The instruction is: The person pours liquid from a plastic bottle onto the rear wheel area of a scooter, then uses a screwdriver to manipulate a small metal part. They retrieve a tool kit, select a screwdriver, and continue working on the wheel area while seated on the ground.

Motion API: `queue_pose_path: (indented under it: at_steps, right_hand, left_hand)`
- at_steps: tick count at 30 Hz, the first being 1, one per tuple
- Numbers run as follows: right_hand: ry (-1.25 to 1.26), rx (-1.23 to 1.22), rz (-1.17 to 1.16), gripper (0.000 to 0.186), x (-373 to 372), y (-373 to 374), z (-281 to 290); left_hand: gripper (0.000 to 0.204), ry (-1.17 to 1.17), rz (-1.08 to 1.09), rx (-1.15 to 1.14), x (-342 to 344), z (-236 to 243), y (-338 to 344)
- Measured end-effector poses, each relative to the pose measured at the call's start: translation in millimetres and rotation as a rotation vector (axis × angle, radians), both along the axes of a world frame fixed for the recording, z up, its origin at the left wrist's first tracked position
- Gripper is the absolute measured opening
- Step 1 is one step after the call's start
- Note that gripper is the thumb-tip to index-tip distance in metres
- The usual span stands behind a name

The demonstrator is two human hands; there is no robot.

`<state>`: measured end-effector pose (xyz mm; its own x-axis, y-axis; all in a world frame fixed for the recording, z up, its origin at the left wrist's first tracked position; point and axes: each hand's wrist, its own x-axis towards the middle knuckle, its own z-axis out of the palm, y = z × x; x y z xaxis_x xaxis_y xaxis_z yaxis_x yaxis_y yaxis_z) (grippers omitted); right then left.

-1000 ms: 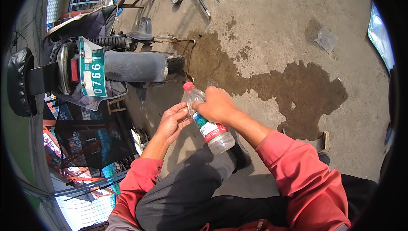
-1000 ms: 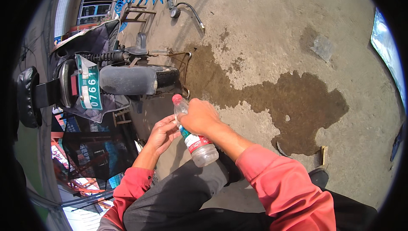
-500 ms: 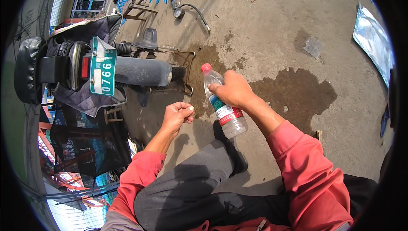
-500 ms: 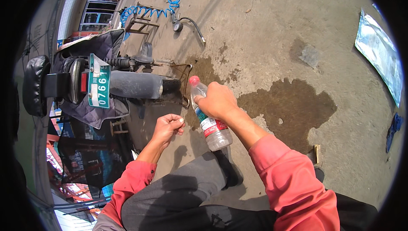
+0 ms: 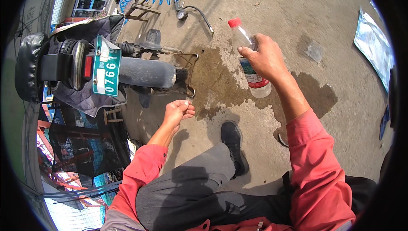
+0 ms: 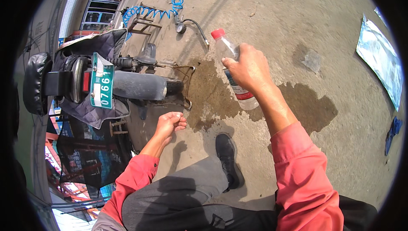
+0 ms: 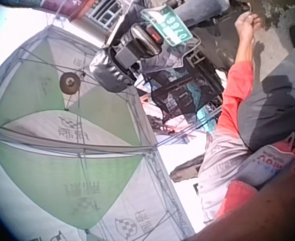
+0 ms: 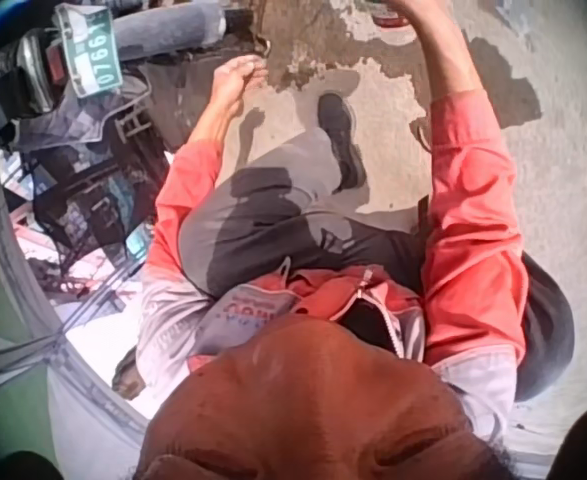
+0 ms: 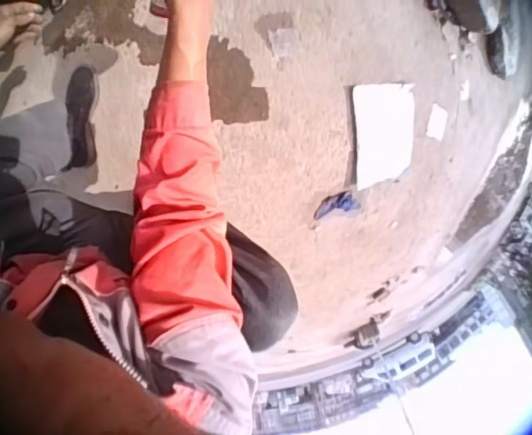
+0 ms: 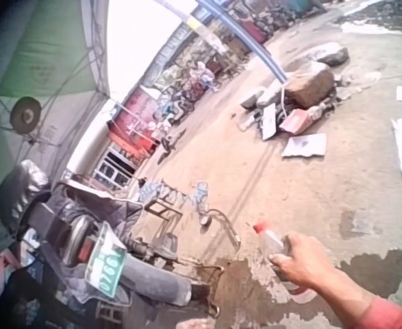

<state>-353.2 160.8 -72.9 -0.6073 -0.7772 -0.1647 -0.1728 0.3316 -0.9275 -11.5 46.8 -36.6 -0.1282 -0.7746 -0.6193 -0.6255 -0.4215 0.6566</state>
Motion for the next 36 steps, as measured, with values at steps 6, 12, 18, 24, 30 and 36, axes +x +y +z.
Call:
queue_pose_path:
  at_steps: [6,12,18,24,30,36]
  right_hand:
    - [0.240,-0.121,-0.261,0.044,-56.1,1.2,-17.7]
    - [0.339,-0.193,-0.482,0.046,-108.2,2.0,-43.9]
    - [0.314,-0.109,-0.485,0.042,-125.9,9.1,-84.4]
    - [0.304,0.037,-0.486,0.046,-131.3,11.4,-79.6]
    - [0.326,0.072,-0.499,0.057,-126.3,17.3,-83.7]
    - [0.242,0.085,-0.530,0.062,-115.6,21.2,-91.4]
  left_hand:
    - [0.062,0.126,0.075,0.084,-10.5,-0.7,-22.8]
    - [0.062,0.303,0.198,0.109,-1.9,-15.0,-45.8]
    - [0.058,0.355,0.253,0.101,2.2,-22.2,-50.8]
    - [0.054,0.415,0.270,0.086,1.8,-22.3,-53.4]
    - [0.051,0.419,0.265,0.081,-0.3,-23.5,-55.5]
    - [0.049,0.429,0.281,0.077,0.9,-18.7,-55.5]
